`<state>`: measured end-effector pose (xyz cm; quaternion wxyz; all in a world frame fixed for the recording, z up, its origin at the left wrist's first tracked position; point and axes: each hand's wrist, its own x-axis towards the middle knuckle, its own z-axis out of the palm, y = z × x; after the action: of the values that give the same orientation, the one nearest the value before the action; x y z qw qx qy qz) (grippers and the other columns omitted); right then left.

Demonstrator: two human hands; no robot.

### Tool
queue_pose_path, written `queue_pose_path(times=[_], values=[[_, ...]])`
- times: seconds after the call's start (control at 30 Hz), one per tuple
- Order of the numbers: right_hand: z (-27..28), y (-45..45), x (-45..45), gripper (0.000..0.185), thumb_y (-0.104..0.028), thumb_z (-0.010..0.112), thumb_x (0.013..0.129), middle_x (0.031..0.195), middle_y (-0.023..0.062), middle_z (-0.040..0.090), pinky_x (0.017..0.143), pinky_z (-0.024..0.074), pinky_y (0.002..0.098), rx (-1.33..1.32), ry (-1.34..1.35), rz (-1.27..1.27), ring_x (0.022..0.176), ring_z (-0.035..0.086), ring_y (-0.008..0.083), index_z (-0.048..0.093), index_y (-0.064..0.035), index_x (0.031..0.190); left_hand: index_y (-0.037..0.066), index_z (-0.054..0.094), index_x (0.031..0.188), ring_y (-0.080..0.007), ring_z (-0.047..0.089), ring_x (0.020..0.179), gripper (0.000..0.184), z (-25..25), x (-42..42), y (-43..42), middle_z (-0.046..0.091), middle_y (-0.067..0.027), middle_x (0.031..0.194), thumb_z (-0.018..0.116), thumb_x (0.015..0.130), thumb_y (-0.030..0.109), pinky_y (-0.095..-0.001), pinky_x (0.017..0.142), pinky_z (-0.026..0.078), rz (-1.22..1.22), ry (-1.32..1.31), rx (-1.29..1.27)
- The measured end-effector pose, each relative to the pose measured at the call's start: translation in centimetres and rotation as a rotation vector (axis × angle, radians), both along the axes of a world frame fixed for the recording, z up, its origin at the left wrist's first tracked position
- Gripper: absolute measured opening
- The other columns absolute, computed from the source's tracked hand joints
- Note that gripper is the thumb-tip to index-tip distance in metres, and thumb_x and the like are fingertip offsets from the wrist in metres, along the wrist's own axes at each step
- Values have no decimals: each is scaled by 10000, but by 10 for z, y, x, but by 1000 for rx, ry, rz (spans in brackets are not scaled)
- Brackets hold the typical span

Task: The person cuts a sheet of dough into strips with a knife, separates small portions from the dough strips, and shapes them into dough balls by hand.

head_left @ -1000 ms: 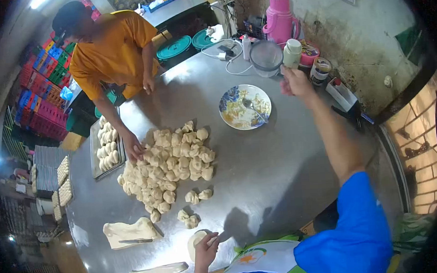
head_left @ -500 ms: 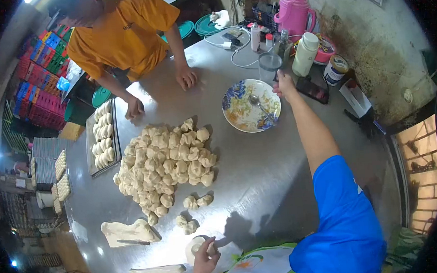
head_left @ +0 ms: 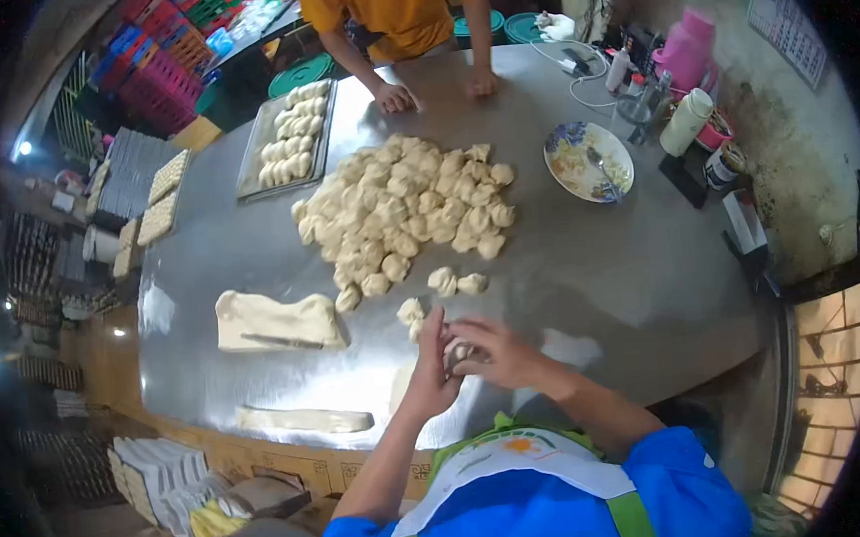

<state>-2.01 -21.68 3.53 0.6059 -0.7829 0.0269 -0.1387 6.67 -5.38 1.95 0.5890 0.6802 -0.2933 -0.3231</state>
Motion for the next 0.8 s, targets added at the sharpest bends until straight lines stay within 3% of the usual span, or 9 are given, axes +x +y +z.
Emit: queue_pose_path(times=[0.07,0.1,0.2,0.23,0.3,0.43,0.5,0.67,0.8], values=[[-7,25,10,304,-144,714,865,1005,144,674,710,544,362,-124,-127,45,837,670,231,653,-45,1146,111,82,1563,-340,450,1347,1065,16,2,10,137,-162,1589,622,688,-166,-394,1030,453,-29,-107,-174],[-3,33,17,294,-141,711,862,994,145,672,706,541,367,-228,-265,89,824,669,254,649,-44,1132,106,106,1563,-321,424,1369,1048,8,2,17,194,-164,1570,686,714,-91,-374,1040,443,32,42,-353],[24,51,18,274,-148,717,848,960,135,665,746,539,376,-182,-62,-16,855,665,291,653,-48,1095,56,542,1348,-235,527,1258,507,-43,30,51,561,-155,1321,682,862,88,-326,964,474,-207,-229,-65],[25,52,21,285,-151,724,835,964,124,663,787,535,380,-264,27,-6,910,658,311,655,-55,1094,56,542,1348,-235,527,1258,507,-52,25,57,561,-155,1321,682,862,88,-326,964,474,-192,-229,-70],[16,61,31,281,-159,728,834,986,128,657,778,536,384,-405,-129,-15,912,656,317,655,-56,1084,35,642,1173,-179,618,1037,280,-49,20,53,672,-113,1107,645,900,99,-320,846,508,15,205,-6],[43,70,28,297,-182,737,831,1072,142,632,806,527,398,-454,-203,9,971,639,338,646,-62,1087,12,629,1144,-145,638,922,239,6,24,68,678,-103,1055,630,915,79,-302,794,519,-83,-110,44],[41,79,28,293,-181,735,836,1082,147,626,825,519,398,-419,-207,-10,992,629,343,641,-62,1087,15,625,1086,-154,616,784,182,1,25,70,680,-89,856,602,923,91,-322,728,514,66,-291,-280],[14,82,25,311,-200,741,834,1072,155,619,856,495,413,-595,-235,-5,1005,607,360,621,-56,1083,0,617,1084,-189,621,791,189,-19,16,78,668,-107,846,597,920,90,-328,755,511,35,-241,-53],[16,89,17,389,-289,766,805,1056,164,617,854,490,445,-323,-253,-101,977,603,388,608,-58,1075,14,618,1056,-219,649,801,168,-1,19,77,684,-123,870,604,911,98,-355,765,515,-105,-225,59]])
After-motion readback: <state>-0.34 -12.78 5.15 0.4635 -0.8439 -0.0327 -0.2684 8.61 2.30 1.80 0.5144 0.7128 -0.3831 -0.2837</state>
